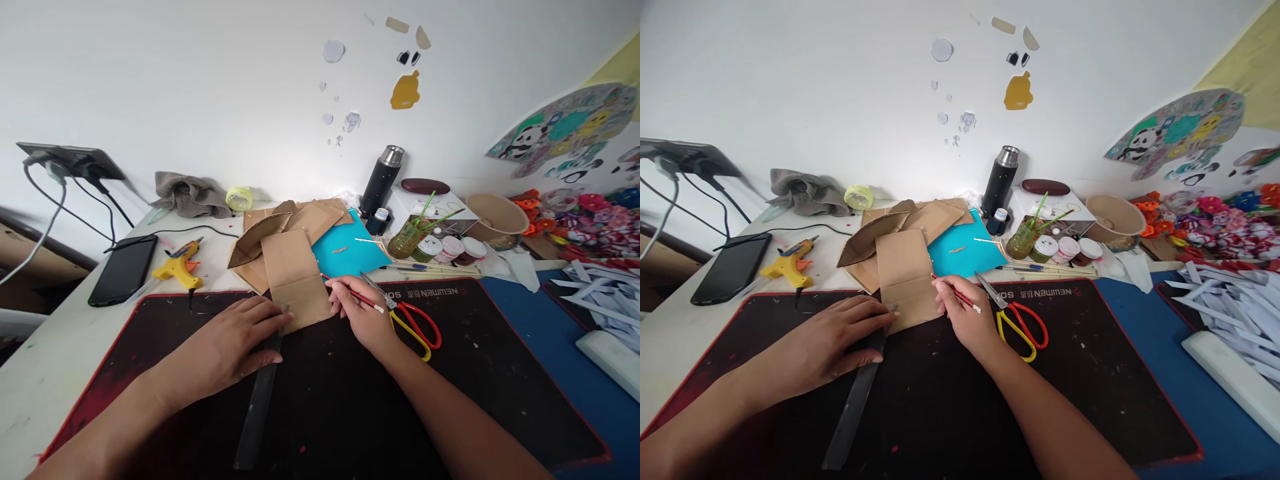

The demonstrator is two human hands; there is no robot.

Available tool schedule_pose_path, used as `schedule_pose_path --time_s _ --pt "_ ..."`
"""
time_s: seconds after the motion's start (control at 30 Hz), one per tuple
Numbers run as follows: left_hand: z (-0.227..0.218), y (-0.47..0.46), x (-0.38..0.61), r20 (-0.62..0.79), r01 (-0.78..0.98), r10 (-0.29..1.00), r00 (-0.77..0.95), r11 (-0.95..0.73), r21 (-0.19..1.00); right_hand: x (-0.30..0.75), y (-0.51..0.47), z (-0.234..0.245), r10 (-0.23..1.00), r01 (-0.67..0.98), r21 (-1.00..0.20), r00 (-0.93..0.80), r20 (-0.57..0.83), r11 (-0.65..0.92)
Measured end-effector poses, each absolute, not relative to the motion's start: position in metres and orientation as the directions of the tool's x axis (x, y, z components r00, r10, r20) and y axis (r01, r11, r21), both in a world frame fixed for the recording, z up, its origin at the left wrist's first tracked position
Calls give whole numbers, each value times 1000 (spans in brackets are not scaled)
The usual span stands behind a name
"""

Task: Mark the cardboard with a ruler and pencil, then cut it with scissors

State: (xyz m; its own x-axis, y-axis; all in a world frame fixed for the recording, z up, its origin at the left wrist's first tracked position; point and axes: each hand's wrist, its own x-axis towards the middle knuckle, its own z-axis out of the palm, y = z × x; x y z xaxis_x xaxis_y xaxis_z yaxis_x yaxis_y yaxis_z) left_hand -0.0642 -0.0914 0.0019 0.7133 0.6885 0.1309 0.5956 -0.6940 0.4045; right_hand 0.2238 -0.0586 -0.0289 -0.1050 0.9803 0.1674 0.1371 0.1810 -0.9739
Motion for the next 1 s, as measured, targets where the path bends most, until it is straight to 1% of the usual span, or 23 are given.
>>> schedule_pose_path --time_s 0.1,0.3,0.6,0.77,1.0 --pt "2 -91 -64 110 598 687 718 -690 406 228 -56 -33 973 200 -954 -111 202 221" --pt "-10 -88 -73 127 658 735 666 -659 364 238 -53 -37 977 323 -923 -119 179 209" --pt "-14 -88 -72 134 649 739 660 -650 395 234 -53 -27 974 488 -846 -167 151 214" --pt "-12 -89 -70 120 641 733 670 -653 404 234 -53 -27 981 476 -862 -161 109 174" --pt "-8 -88 -67 108 624 721 684 -655 427 234 -49 -33 981 470 -865 -151 119 178"
